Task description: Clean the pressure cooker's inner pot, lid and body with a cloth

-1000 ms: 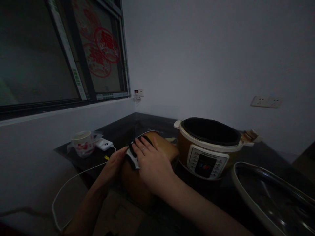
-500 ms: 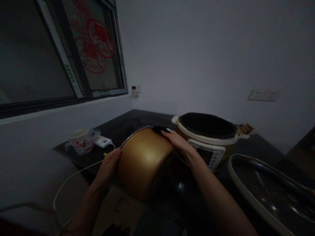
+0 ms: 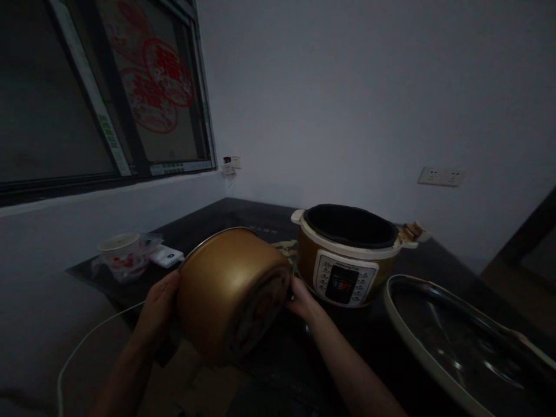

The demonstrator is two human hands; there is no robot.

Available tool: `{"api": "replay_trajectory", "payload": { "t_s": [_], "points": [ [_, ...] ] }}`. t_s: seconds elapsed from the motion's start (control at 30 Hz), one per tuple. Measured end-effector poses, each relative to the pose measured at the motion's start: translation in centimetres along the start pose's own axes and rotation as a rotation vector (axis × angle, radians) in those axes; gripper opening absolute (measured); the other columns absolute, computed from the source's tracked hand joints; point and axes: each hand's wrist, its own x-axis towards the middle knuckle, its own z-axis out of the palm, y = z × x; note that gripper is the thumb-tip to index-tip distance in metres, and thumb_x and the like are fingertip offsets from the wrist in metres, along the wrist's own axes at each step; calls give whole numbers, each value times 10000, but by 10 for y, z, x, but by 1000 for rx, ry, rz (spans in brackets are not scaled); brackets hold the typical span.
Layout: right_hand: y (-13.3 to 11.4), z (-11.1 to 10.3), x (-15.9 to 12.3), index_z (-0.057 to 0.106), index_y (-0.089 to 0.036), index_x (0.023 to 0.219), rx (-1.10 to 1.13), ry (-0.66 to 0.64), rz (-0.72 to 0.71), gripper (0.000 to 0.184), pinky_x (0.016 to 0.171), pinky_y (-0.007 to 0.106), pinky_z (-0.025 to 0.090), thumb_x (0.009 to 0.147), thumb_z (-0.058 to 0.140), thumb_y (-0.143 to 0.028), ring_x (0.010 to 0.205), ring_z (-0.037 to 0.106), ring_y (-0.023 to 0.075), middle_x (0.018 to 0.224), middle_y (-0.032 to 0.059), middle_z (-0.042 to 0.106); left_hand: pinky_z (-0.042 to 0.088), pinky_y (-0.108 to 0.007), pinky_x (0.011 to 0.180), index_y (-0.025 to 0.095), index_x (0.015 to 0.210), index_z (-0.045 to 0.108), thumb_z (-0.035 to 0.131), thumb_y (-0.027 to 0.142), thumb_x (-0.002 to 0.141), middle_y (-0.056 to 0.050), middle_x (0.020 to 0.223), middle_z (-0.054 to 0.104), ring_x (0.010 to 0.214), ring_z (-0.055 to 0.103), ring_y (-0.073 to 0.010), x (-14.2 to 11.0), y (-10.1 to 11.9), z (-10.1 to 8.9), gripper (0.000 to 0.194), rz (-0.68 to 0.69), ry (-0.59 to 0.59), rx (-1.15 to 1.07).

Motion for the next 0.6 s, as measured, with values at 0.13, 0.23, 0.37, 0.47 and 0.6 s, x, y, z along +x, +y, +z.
{"api": "replay_trajectory", "payload": {
  "t_s": [0.13,0.23,0.37,0.47,0.6],
  "points": [
    [21,17,-6,666,-193,819,64,112,38,188,767,331,545,800,543,-334,795,696,186,834,38,748,496,-263,539,194,959,673,668,538,718,-7,748,713,672,655,-204,7,-1,3,420,-38,135,-92],
    [26,28,-15,665,-213,910,99,203,-50,257,820,316,537,826,513,-403,940,682,187,990,34,740,515,-262,557,198,1024,662,625,466,795,-3,766,722,675,669,-194,6,-3,6,354,-113,169,-186],
    [14,31,-30,646,-225,1070,89,265,-223,394,940,308,481,802,559,-500,1149,596,197,1211,34,666,545,-253,592,226,1071,657,584,361,861,16,782,729,620,665,-153,-5,-11,12,260,-199,186,-375],
    [6,29,-42,623,-225,1136,54,321,-329,469,1025,302,405,779,586,-528,1253,512,194,1298,38,610,560,-250,692,210,1048,667,570,283,879,19,785,731,659,675,-140,-14,-17,18,208,-228,212,-520],
    [4,28,-55,625,-180,1122,31,389,-441,538,1034,319,388,756,586,-572,1264,498,217,1270,75,625,553,-277,794,172,1055,669,505,242,911,-7,805,733,782,688,-165,-18,-26,27,230,-265,266,-621]
  ]
}}
